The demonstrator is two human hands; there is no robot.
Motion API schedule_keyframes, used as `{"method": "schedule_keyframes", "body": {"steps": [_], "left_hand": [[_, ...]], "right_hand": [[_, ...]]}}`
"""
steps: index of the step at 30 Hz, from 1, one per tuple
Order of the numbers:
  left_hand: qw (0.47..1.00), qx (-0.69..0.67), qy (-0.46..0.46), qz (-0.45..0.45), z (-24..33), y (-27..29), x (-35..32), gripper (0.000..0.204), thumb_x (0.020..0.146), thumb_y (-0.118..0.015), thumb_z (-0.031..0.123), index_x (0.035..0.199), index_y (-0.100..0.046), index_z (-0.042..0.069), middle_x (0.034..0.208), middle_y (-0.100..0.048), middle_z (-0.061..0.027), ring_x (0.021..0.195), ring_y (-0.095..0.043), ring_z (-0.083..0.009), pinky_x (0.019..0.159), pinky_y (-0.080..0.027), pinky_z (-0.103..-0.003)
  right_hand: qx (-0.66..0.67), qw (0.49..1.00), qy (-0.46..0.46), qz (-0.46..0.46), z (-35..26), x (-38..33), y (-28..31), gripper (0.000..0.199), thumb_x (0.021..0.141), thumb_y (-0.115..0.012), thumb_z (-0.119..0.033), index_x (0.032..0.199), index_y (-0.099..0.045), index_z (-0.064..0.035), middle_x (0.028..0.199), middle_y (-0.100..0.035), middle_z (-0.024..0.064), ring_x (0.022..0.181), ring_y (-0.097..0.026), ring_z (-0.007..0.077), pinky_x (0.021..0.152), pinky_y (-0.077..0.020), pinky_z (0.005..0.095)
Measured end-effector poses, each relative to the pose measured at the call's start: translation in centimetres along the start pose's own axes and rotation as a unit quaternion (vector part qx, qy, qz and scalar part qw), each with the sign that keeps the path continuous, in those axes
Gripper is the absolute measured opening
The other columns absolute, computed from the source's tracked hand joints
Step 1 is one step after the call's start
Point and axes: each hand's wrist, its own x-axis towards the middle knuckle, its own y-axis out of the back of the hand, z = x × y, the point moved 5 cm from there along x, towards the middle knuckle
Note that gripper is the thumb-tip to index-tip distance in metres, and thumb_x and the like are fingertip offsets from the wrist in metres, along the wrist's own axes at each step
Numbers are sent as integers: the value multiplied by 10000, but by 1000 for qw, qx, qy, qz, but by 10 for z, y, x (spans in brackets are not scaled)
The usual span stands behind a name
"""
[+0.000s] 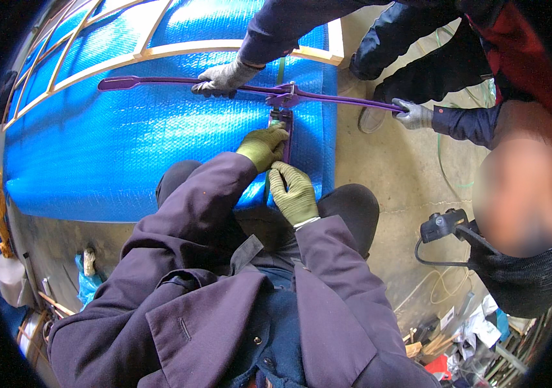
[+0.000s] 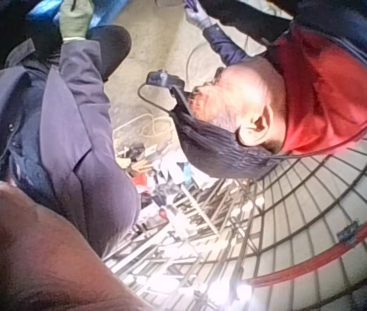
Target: The person secures a blue tarp to a wooden frame using a purple strap tool. They repeatedly thread green straps through the tool and tighten them around the frame. Another person assists by handing over straps and using a tool to help tighten them.
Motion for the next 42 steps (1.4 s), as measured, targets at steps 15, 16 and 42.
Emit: {"method": "schedule_keyframes", "body": {"steps": [15,16,42], "left_hand": [[1000,-10,-3,17,-4,-7,2,352,972,-679,220,1310,-731,137,1619,-592,-168,1290,-698,-409,1093,-567,-498],[1000,-10,-2,20,-4,-8,2,346,973,-678,222,1306,-730,141,1617,-595,-165,1283,-701,-409,1087,-569,-501],[999,-51,14,12,5,5,3,328,862,-824,245,1156,-727,135,1311,-717,-146,1055,-739,-431,917,-584,-536]], "right_hand": [[8,1000,7,7,0,5,2,210,1038,-757,-151,1159,-787,18,1061,-810,206,970,-795,331,873,-613,405],[6,1000,6,5,0,6,3,209,1039,-754,-150,1159,-786,19,1057,-809,206,970,-795,331,874,-613,405],[95,986,-133,-12,11,13,1,217,1123,-694,-226,1163,-757,-22,914,-721,22,735,-608,88,633,-503,302]]}}
